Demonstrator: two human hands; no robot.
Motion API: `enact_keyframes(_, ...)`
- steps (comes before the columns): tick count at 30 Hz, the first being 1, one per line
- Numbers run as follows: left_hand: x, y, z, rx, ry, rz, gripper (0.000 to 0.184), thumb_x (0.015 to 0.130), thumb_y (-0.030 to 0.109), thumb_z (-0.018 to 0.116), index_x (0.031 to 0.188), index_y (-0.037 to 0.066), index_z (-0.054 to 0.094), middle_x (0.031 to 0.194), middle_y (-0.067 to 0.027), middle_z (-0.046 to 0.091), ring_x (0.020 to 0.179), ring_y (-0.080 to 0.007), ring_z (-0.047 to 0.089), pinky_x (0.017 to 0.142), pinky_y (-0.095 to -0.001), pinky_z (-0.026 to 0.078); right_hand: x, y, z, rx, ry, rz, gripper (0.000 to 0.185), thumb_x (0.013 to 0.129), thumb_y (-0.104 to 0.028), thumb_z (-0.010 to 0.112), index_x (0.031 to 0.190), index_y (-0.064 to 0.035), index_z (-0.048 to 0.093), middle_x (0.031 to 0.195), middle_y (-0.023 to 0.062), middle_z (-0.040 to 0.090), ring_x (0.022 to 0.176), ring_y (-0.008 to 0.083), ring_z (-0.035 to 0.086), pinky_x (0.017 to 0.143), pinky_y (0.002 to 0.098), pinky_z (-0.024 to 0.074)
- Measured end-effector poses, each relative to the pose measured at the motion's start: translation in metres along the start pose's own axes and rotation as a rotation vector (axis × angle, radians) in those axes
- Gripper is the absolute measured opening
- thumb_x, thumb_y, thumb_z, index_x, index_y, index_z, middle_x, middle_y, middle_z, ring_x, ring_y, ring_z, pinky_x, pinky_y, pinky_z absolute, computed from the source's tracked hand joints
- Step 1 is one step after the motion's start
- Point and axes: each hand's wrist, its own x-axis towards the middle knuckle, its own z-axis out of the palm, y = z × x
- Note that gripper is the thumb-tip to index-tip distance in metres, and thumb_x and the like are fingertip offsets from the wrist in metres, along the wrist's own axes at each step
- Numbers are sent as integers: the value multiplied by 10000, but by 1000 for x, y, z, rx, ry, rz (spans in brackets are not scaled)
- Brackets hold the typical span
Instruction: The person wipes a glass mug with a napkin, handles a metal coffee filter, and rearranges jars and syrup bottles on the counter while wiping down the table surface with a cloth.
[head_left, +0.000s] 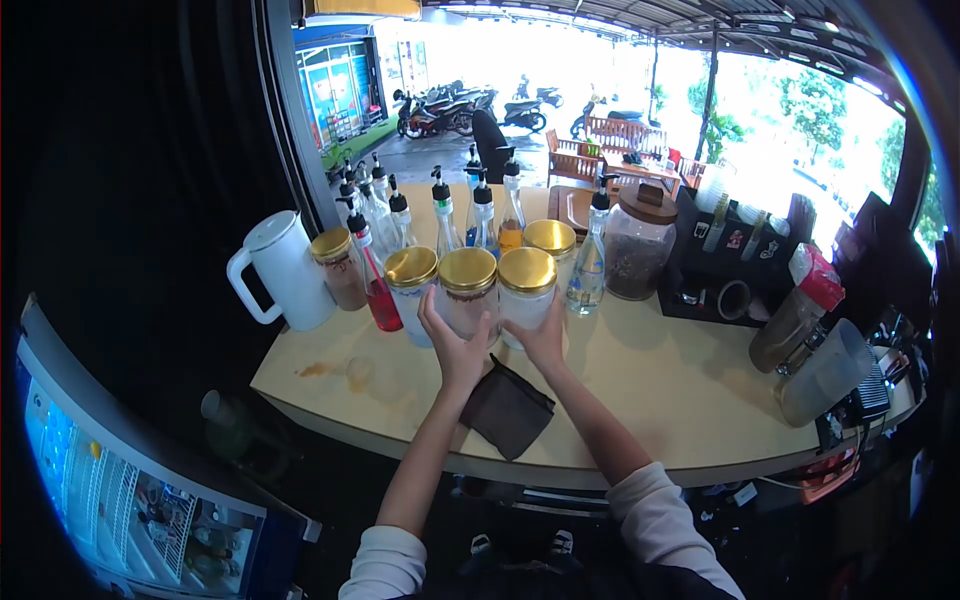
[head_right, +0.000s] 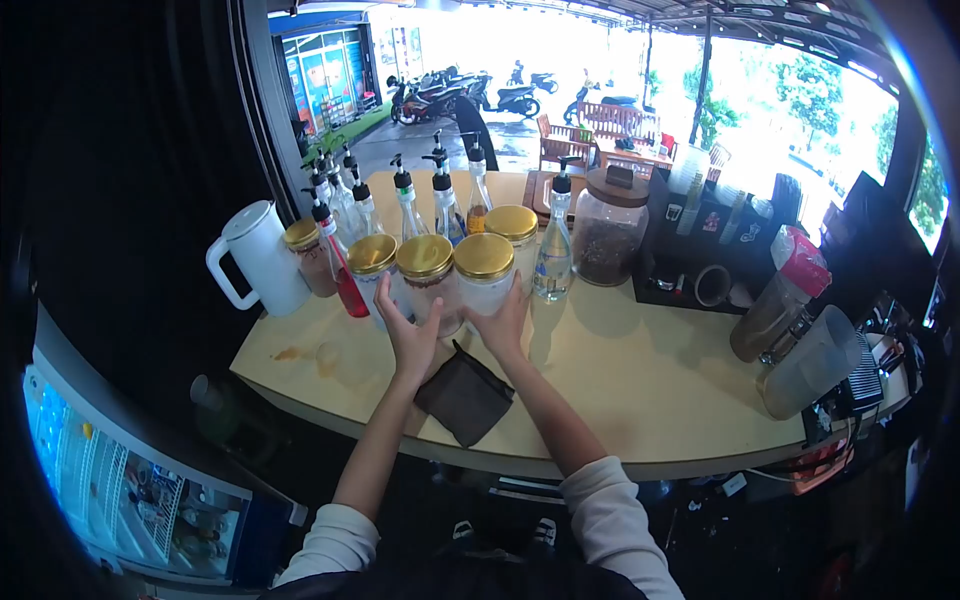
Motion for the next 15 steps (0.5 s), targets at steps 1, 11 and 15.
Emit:
enact_keyframes(1,9,3,3,-1,0,6,776,778,188,711,1372,14,244,1350,-165,338,1296,-289,305,1052,-433,271,-1,1,5,43,24,-35,1076,586,-272,842,1382,38,188,1315,252,340,1235,376,351,1018,443,331)
enact_keyframes(11,63,28,13,840,-354,40,954,590,435,809,1336,62,347,1288,-148,445,1233,-291,402,1054,-534,225,-20,-13,-90,65,-71,35,856,585,-170,854,1236,4,328,1197,166,440,1136,273,482,961,398,416)
enact_keyframes(15,62,19,24,796,-285,82,921,566,427,820,1297,74,384,1217,-135,493,1172,-282,466,1057,-548,218,-33,-4,-162,75,-69,-15,829,590,-144,855,1219,-10,332,1166,145,463,1132,251,494,963,377,421)
